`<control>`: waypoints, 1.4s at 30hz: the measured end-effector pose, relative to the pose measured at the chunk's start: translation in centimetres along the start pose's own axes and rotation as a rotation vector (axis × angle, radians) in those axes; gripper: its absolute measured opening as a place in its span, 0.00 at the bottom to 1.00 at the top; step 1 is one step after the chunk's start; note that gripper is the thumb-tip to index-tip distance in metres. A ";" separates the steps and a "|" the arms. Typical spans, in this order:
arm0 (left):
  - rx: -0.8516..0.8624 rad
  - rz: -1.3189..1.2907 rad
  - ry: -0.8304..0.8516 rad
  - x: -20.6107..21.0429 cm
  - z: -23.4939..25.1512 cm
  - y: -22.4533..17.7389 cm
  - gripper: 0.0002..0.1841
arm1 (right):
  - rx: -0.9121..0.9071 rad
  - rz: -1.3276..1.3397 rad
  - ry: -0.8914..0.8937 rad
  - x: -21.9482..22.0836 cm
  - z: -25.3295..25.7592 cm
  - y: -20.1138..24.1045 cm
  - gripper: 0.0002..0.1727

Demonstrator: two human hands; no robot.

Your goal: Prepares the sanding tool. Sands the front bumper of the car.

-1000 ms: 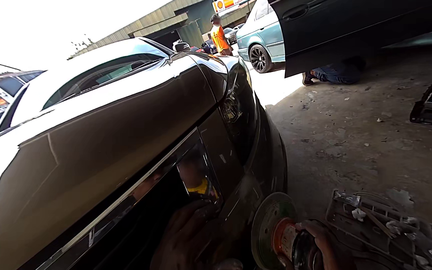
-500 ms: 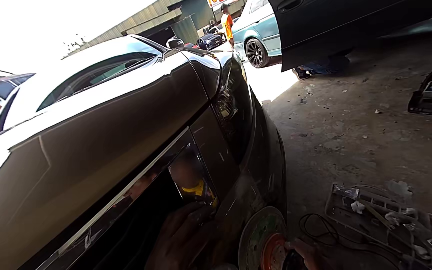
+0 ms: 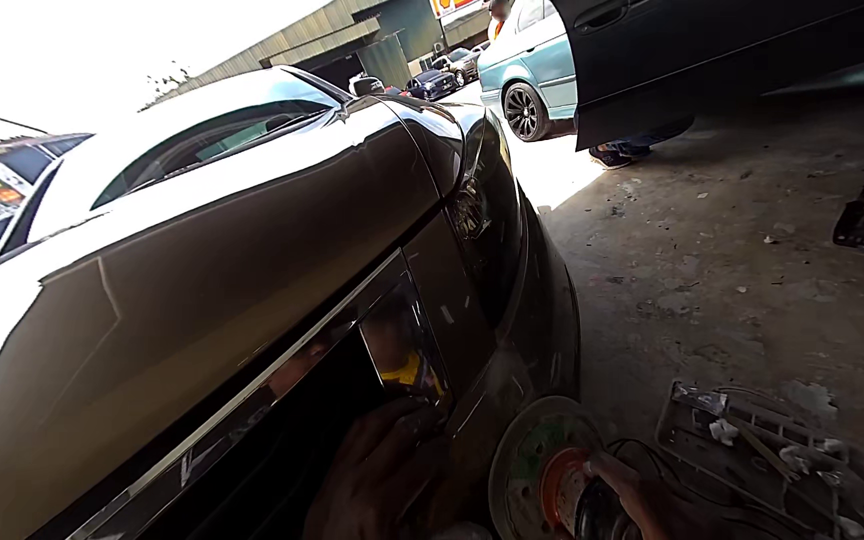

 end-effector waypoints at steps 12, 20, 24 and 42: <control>0.001 -0.014 0.005 0.1 0.2 0.0 0.35 | 0.013 -0.080 0.102 -1.6 2.6 0.2 0.40; -0.003 -0.028 0.045 0.2 0.1 0.0 0.36 | 0.044 -0.064 0.088 -1.3 3.3 0.2 0.40; -0.001 -0.020 0.046 0.2 0.1 0.0 0.36 | 0.055 -0.049 0.088 -1.2 3.2 0.2 0.40; 0.002 -0.018 0.023 0.0 -0.2 -0.1 0.35 | 0.113 -0.166 -0.075 -3.2 5.0 -0.7 0.43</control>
Point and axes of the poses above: each hand's wrist, its own z-axis towards the middle knuckle, its own x-axis out of the palm, y = z × x, the point moved 9 cm from there along z, towards the middle knuckle, and after that the axes turned 1 degree about -x, right-handed, at the moved point
